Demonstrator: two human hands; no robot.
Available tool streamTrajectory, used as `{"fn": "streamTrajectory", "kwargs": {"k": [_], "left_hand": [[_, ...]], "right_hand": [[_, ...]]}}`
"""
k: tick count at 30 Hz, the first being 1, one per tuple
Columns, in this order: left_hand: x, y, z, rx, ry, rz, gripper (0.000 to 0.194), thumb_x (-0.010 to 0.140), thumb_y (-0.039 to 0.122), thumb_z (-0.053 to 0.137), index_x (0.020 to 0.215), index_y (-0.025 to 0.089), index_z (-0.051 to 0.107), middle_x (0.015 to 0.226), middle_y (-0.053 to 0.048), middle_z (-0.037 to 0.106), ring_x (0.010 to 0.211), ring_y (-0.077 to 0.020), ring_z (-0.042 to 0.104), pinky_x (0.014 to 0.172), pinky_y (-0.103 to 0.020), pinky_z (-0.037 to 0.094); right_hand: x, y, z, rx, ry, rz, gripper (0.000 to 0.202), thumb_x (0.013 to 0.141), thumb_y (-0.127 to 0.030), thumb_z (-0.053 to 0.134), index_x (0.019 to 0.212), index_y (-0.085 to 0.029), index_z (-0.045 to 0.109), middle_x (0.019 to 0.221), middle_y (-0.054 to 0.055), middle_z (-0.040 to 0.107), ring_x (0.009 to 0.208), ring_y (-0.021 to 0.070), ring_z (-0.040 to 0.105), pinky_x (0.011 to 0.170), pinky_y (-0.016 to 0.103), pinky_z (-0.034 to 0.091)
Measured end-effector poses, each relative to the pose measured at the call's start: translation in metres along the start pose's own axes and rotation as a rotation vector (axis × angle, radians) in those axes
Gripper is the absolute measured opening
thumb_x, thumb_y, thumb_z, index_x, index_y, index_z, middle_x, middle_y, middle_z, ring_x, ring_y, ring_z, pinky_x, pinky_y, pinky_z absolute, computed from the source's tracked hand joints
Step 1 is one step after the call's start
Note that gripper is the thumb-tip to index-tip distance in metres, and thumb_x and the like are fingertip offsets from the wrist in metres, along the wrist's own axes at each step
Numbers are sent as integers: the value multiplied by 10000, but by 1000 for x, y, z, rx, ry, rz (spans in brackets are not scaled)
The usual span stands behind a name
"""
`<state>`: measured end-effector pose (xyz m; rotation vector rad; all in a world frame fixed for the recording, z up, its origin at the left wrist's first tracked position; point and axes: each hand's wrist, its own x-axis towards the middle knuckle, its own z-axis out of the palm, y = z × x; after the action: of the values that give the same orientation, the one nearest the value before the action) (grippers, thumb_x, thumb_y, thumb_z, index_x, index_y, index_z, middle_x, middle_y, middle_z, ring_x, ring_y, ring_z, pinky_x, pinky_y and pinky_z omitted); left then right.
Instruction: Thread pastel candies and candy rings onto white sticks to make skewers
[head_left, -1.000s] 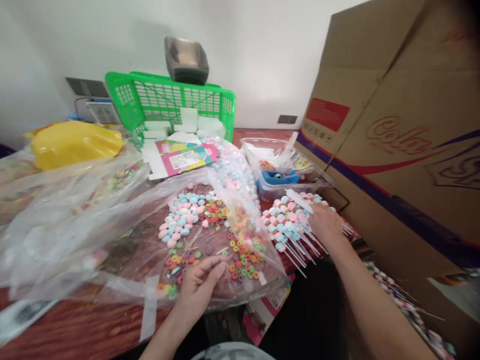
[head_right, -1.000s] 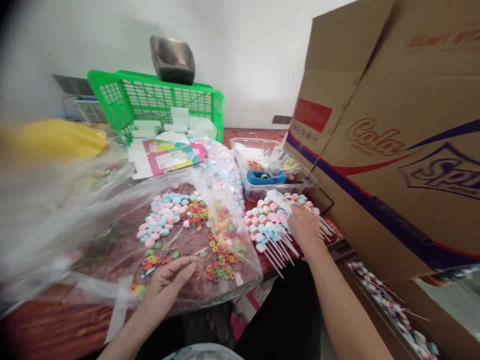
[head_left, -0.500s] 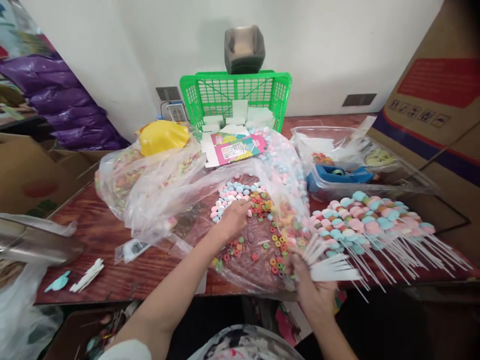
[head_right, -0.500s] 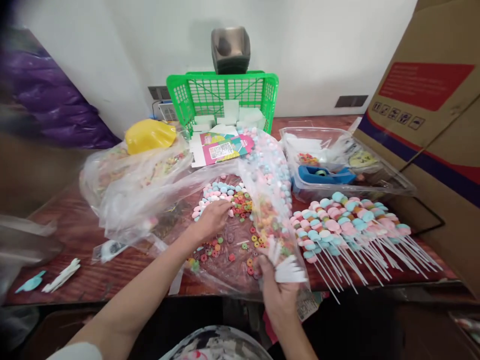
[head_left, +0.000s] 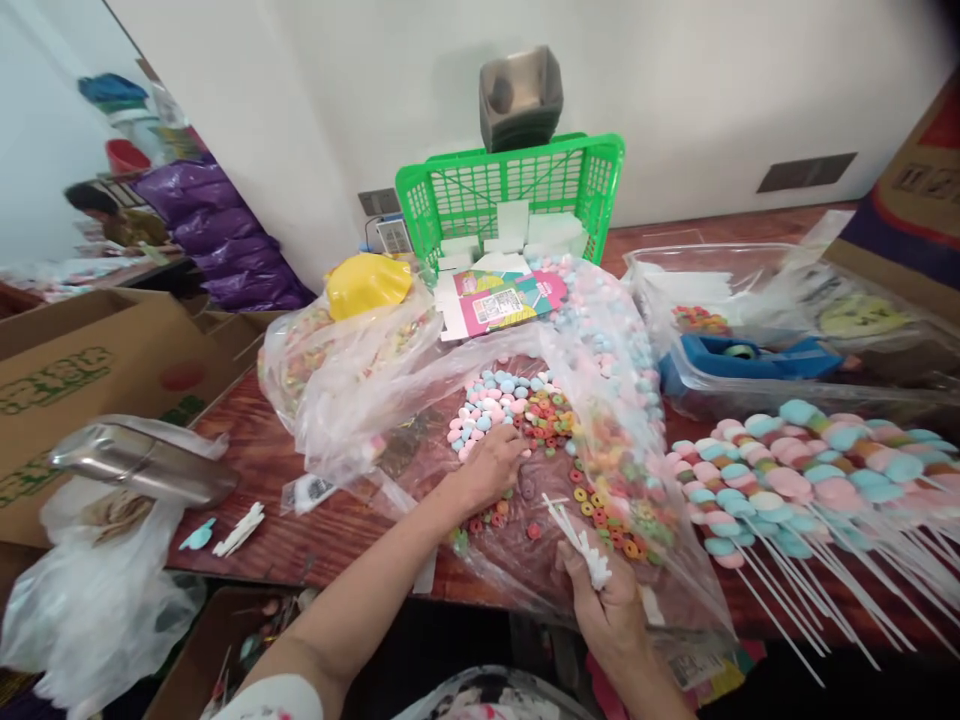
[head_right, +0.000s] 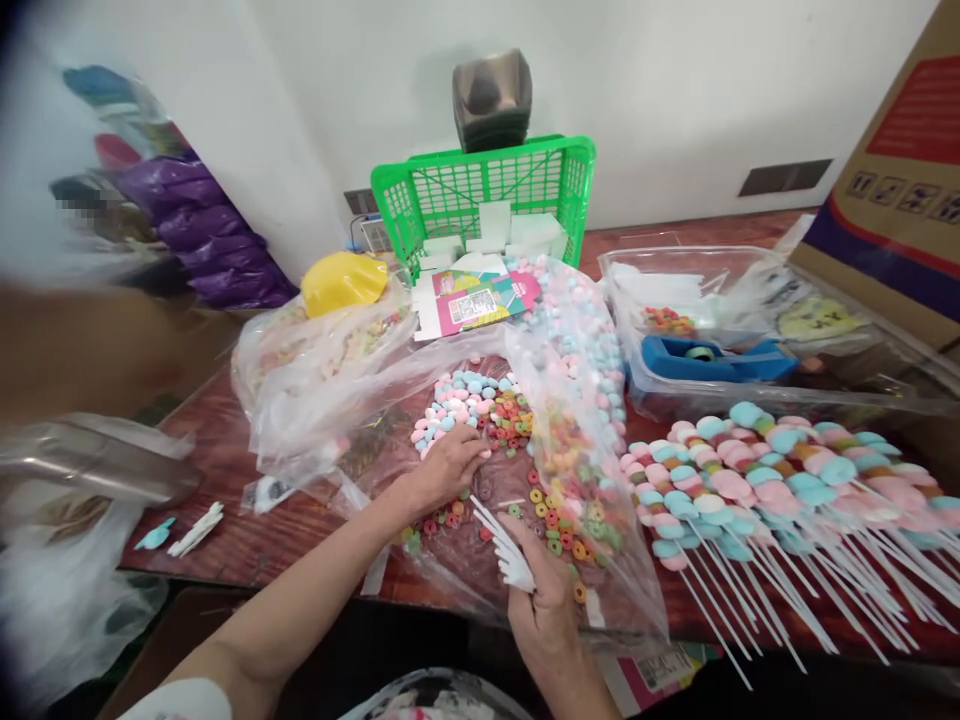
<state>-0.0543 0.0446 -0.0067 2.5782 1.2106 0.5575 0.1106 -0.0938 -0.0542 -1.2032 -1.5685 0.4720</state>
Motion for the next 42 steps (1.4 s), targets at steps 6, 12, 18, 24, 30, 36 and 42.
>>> {"fn": "streamTrajectory", "kwargs": {"k": [6, 12, 18, 24, 30, 36, 42], "left_hand": [[-33, 8, -31, -360, -62, -301, 211, 841, 227, 542, 714, 139, 685, 675, -13, 615, 651, -138, 551, 637, -250, 405], [-65, -14, -58, -509, 92, -499, 188, 785, 287, 605, 796, 137, 719, 744, -28, 684, 710, -165, 597, 660, -256, 433], [-54, -21, -55, -140, 37, -285, 192, 827, 193, 530, 748, 160, 702, 751, -45, 619, 751, -170, 557, 727, -295, 431], [-36, -24, -34, 177, -84, -79, 223, 826, 98, 484, 729, 153, 677, 875, -98, 589, 904, -219, 501, 803, -347, 436], [-18, -32, -38, 277, -96, 135, 194, 838, 123, 512, 758, 160, 685, 1055, -108, 610, 979, -242, 483, 861, -388, 431], [-9, -42, -32, 165, -7, 197, 199, 851, 116, 490, 780, 165, 669, 942, -95, 640, 922, -207, 534, 818, -346, 447], [-13, -39, -21, 123, 30, 196, 203, 919, 223, 469, 895, 167, 662, 832, -73, 638, 813, -177, 543, 760, -314, 443]], "right_hand": [[6, -5, 0, -33, 4, -176, 386, 831, -65, 416, 1139, -176, 621, 1022, 89, 720, 963, 205, 689, 816, 320, 570], [6, -4, -4, 35, -109, -270, 407, 817, -48, 431, 1130, -200, 642, 988, 77, 727, 927, 203, 703, 733, 298, 583], [-2, 3, -5, 40, 14, -255, 342, 840, -110, 508, 1137, -215, 640, 941, 60, 746, 783, 203, 723, 678, 304, 592], [-5, 7, -2, 50, -21, -200, 342, 862, -125, 486, 1160, -221, 622, 984, 55, 740, 826, 201, 717, 705, 317, 591], [-4, 7, -4, 4, -54, -282, 360, 853, -125, 505, 1192, -199, 602, 1017, 76, 735, 903, 204, 711, 752, 312, 585], [7, -11, -7, 56, -1, -236, 246, 889, -142, 527, 1090, -210, 651, 914, 47, 756, 791, 174, 726, 687, 255, 588], [12, -24, -14, -69, 6, -69, 241, 932, -254, 477, 1005, -192, 699, 786, 40, 754, 597, 166, 696, 607, 251, 591]]}}
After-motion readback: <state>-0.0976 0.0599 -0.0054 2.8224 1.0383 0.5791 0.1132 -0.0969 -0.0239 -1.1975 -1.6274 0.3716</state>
